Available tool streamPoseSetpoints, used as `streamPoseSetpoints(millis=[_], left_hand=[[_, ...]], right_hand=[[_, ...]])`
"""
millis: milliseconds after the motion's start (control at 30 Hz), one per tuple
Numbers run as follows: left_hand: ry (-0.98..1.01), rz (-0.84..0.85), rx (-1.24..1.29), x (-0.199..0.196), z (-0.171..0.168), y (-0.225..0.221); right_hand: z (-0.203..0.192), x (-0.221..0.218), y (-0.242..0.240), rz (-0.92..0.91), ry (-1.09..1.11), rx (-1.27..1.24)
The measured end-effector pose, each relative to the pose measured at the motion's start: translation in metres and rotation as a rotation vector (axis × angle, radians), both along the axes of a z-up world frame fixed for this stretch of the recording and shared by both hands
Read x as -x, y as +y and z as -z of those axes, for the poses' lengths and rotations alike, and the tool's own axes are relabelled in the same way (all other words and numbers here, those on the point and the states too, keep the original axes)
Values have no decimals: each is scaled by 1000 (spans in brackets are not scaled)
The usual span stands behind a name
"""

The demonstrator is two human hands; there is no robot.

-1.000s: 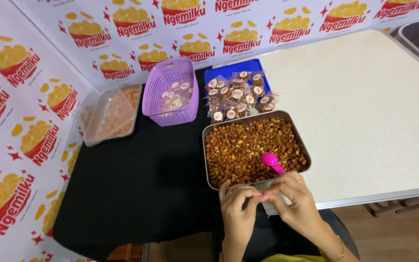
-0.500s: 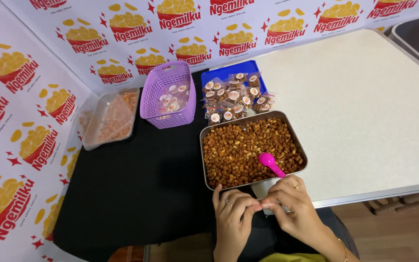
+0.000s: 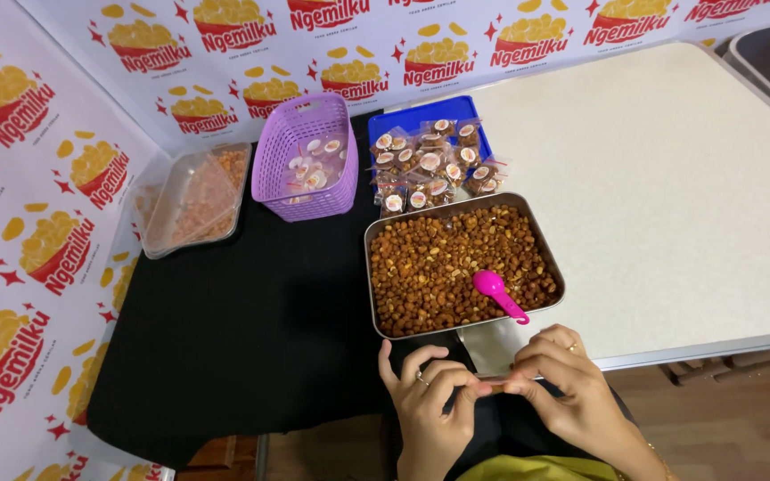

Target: Packaging peanuts into small plastic bags using a spoon and sorting packaged items into containers.

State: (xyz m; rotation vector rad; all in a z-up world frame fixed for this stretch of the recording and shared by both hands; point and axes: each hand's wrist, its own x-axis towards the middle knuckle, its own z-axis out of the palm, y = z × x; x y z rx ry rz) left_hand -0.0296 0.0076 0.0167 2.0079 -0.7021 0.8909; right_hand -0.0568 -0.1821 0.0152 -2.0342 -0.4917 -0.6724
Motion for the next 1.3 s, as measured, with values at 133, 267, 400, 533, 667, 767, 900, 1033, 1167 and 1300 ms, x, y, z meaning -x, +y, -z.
streamPoseSetpoints(millis=[133,267,400,533,667,767,900,1033,1167,1300], left_hand=[[42,53,-11,-2,0,2],[62,77,-19,-23,-6,6],[106,106,-78,-57,-17,17],[126,64,-169,-107,-5,39],[127,-6,-122,-172,-2,65],[156,-66,18,-239,3,88],[75,-246,-92,-338,5,109],[-262,-437,-311,-457,42,104],[522,-427,-620,-523,27,80],[662,-437,-984,-549,37,73]], right_hand=[[-3,-4,-6,-68,21,2],[-25,-38,-24,-206,99,14],[-49,-107,-52,-131,364,97],[-42,-229,-89,-27,448,-175],[-6,-339,-100,115,352,-215],[43,-398,-102,175,267,-175],[73,-415,-96,239,274,277],[68,-403,-88,264,291,342],[36,-355,-99,188,103,263],[22,-304,-122,104,69,331]])
